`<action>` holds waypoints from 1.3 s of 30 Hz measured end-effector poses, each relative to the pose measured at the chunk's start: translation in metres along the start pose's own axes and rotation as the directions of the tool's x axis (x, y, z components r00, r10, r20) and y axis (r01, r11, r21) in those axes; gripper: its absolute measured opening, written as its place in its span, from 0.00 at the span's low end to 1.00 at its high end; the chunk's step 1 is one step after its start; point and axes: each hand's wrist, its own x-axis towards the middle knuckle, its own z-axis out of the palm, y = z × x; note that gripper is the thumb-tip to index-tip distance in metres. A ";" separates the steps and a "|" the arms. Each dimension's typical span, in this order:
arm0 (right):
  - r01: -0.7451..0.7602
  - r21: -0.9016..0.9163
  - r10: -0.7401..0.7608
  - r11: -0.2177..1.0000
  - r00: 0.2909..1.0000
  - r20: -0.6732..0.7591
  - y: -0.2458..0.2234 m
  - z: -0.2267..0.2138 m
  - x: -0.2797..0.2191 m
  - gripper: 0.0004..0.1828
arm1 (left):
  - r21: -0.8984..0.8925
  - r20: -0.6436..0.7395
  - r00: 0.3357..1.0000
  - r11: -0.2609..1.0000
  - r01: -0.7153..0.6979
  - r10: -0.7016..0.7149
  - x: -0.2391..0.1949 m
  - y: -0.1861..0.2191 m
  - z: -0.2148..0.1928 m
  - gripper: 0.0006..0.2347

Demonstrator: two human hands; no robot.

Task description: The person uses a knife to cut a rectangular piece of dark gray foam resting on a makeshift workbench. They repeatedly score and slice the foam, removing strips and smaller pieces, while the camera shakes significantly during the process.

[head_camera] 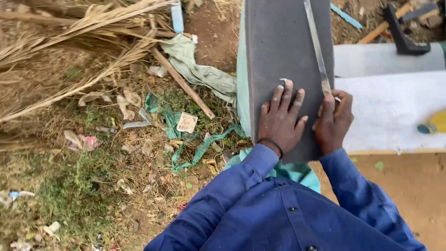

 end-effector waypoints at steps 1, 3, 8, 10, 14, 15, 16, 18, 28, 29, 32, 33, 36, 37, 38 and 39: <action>0.045 -0.061 -0.046 0.997 0.999 -0.014 0.014 0.000 -0.001 0.10 | -0.008 -0.025 1.000 1.000 0.002 -0.002 -0.003 0.000 0.000 0.34; 0.080 -0.130 -0.086 0.988 0.995 -0.042 0.015 0.002 -0.004 0.10 | -0.021 -0.045 0.999 1.000 -0.015 0.014 -0.003 -0.003 -0.001 0.34; 0.105 -0.249 -0.128 0.963 0.988 -0.082 -0.016 0.011 -0.009 0.10 | -0.018 -0.145 0.989 1.000 -0.020 0.018 -0.002 -0.006 -0.001 0.36; 0.126 -0.252 -0.152 0.960 0.985 -0.086 -0.026 0.013 -0.009 0.10 | -0.019 -0.159 0.987 0.999 -0.031 0.028 -0.001 -0.007 -0.001 0.36; 0.150 -0.256 -0.174 0.955 0.982 -0.075 -0.032 0.013 -0.011 0.10 | -0.034 -0.204 0.979 0.999 -0.038 0.030 -0.002 -0.005 -0.003 0.35; 0.151 -0.241 -0.173 0.959 0.982 -0.076 -0.031 0.017 -0.009 0.10 | -0.018 -0.205 0.978 0.999 -0.035 0.030 0.001 -0.009 -0.005 0.35; 0.138 -0.252 -0.161 0.958 0.984 -0.073 -0.028 0.016 -0.009 0.10 | -0.009 -0.220 0.975 0.999 -0.038 0.035 0.001 -0.007 -0.004 0.36; 0.128 -0.264 -0.152 0.956 0.986 -0.072 -0.022 0.013 -0.011 0.10 | -0.001 -0.237 0.971 0.999 -0.043 0.041 0.000 -0.005 -0.006 0.37; 0.073 -0.184 -0.065 0.980 0.997 0.048 -0.027 0.005 -0.012 0.13 | 0.042 -0.284 0.958 0.999 -0.027 0.038 0.001 -0.001 -0.010 0.35; 0.099 -0.197 -0.089 0.975 0.994 0.058 -0.024 0.006 -0.011 0.14 | 0.044 -0.293 0.955 0.999 -0.028 0.040 0.002 -0.002 -0.011 0.35; 0.063 -0.141 -0.051 0.988 0.995 0.087 -0.036 0.000 -0.010 0.14 | 0.045 -0.295 0.955 0.999 -0.021 0.034 0.002 0.000 -0.012 0.35; 0.061 -0.134 -0.049 0.989 0.995 0.089 -0.033 0.002 -0.009 0.14 | 0.051 -0.293 0.955 0.999 -0.018 0.033 0.002 0.000 -0.014 0.35; 0.064 -0.116 -0.056 0.991 0.996 0.074 -0.028 0.004 -0.008 0.14 | 0.040 -0.299 0.953 0.999 -0.035 0.045 0.004 0.001 -0.017 0.34; 0.057 -0.110 -0.050 0.992 0.997 0.064 -0.030 0.006 -0.008 0.14 | 0.023 -0.296 0.954 0.999 -0.032 0.038 0.006 0.000 -0.018 0.34; 0.046 -0.108 -0.039 0.993 0.997 0.063 -0.031 0.005 -0.011 0.15 | 0.002 -0.287 0.958 1.000 -0.021 0.021 0.002 0.001 -0.018 0.34; 0.039 -0.114 -0.032 0.993 0.998 0.059 -0.032 0.003 -0.009 0.15 | -0.003 -0.280 0.960 1.000 -0.026 0.024 0.004 0.003 -0.019 0.34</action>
